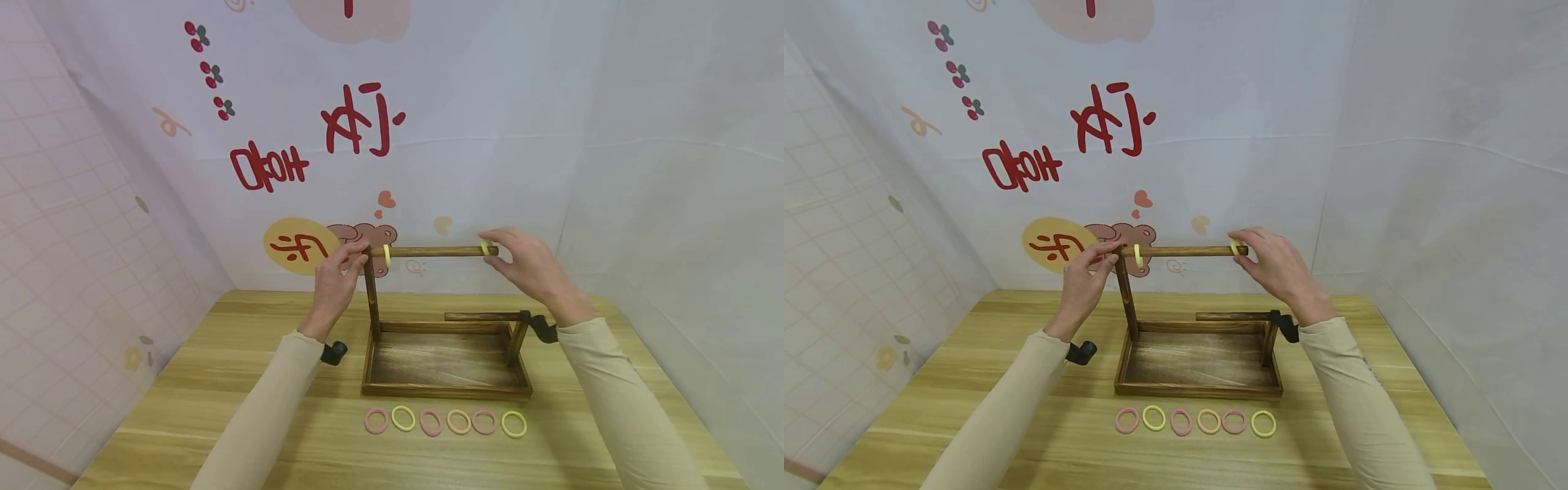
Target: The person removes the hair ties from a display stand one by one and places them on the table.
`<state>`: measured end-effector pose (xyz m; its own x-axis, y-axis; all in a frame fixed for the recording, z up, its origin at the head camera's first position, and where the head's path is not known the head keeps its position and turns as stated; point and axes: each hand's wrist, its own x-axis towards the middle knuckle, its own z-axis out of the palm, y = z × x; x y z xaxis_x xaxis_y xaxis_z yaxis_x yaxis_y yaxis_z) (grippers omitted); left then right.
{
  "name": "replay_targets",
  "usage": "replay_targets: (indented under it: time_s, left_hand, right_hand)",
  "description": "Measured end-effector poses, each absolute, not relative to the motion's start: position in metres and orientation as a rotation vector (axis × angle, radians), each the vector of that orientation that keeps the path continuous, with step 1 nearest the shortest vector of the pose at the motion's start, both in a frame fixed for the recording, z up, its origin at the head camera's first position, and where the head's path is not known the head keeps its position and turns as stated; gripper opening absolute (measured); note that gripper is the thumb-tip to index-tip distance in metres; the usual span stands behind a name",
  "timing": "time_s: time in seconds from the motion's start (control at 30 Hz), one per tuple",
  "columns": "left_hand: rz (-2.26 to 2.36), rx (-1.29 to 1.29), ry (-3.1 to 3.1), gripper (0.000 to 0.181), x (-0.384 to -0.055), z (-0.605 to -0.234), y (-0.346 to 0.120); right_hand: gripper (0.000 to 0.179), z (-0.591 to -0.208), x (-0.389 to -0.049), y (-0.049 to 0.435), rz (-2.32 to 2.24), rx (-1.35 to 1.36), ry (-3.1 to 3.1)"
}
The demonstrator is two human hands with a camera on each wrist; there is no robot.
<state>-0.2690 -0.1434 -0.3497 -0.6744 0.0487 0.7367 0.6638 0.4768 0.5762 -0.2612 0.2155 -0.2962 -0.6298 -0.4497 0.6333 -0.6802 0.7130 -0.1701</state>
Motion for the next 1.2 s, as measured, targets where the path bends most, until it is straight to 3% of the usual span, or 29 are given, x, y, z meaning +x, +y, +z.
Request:
replay_targets:
  time_s: [1.2]
  left_hand:
    - [-1.193, -0.596, -2.052, 0.026, -0.269, -0.35, -0.143]
  right_hand:
    - [0.046, -0.295, -0.244, 0.242, 0.528, 0.842, -2.294]
